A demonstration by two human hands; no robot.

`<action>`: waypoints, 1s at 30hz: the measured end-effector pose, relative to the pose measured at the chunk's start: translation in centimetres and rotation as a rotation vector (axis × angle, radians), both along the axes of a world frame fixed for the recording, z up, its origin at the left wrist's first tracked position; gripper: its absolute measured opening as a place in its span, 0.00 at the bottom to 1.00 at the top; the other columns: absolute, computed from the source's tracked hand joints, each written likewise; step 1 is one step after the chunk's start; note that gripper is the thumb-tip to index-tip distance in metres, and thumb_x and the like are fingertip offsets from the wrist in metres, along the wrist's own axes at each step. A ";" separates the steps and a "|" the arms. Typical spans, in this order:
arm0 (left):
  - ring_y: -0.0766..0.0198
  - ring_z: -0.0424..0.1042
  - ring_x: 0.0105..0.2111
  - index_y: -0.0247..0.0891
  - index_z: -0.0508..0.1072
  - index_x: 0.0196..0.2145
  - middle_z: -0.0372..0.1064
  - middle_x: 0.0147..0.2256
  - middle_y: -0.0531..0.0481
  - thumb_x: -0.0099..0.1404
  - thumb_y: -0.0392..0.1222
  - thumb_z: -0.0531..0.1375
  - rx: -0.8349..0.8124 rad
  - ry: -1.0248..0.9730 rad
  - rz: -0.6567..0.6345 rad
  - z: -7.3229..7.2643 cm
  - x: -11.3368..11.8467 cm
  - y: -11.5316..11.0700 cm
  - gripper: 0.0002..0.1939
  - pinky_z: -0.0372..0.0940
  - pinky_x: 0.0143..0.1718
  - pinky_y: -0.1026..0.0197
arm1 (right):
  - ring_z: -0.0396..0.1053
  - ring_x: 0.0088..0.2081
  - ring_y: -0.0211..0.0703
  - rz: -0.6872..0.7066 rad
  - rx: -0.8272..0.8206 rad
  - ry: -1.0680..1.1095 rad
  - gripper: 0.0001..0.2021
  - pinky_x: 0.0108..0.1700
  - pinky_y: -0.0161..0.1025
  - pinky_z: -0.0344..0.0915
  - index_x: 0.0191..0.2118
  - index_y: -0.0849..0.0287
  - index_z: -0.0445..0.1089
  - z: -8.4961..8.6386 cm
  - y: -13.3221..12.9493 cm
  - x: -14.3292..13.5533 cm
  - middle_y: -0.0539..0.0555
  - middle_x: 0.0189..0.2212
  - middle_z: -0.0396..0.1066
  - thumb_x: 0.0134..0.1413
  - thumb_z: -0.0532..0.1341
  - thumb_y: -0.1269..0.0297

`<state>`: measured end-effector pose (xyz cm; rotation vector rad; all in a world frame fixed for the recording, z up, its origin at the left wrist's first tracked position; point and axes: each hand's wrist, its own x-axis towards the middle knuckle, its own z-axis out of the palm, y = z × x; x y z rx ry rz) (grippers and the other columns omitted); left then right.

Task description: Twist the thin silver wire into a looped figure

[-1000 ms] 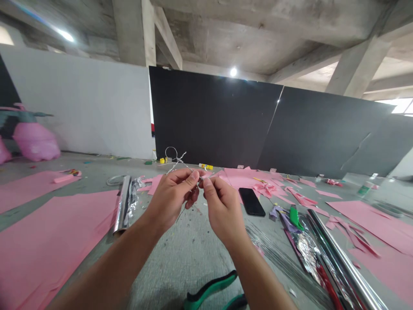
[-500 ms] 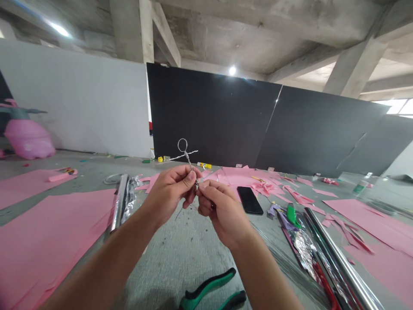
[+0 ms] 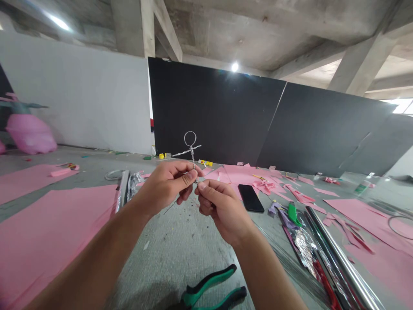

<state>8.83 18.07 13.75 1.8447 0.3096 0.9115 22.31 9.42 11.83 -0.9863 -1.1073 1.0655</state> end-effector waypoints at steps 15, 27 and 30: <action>0.72 0.60 0.19 0.38 0.77 0.38 0.62 0.21 0.53 0.66 0.47 0.59 -0.243 -0.140 -0.006 0.1 -0.1 0.4 0.11 0.52 0.17 0.69 | 0.64 0.26 0.35 -0.175 0.177 -0.405 0.07 0.29 0.37 0.65 0.36 0.59 0.72 0.4 -0.2 0.4 0.49 0.26 0.68 0.52 0.64 0.62; 0.74 0.56 0.16 0.36 0.75 0.35 0.60 0.20 0.54 0.65 0.45 0.61 -0.308 -0.277 0.095 0.3 -0.2 1.0 0.09 0.46 0.16 0.68 | 0.64 0.24 0.34 -0.200 0.075 -0.490 0.07 0.28 0.36 0.63 0.34 0.59 0.72 0.6 -0.3 0.7 0.47 0.23 0.65 0.50 0.66 0.62; 0.74 0.57 0.17 0.36 0.75 0.35 0.61 0.21 0.54 0.65 0.44 0.60 -0.309 -0.277 0.093 0.3 -0.3 1.1 0.08 0.47 0.16 0.68 | 0.65 0.25 0.34 -0.214 0.055 -0.516 0.08 0.28 0.35 0.62 0.34 0.59 0.72 0.8 -0.4 0.7 0.47 0.23 0.66 0.51 0.66 0.60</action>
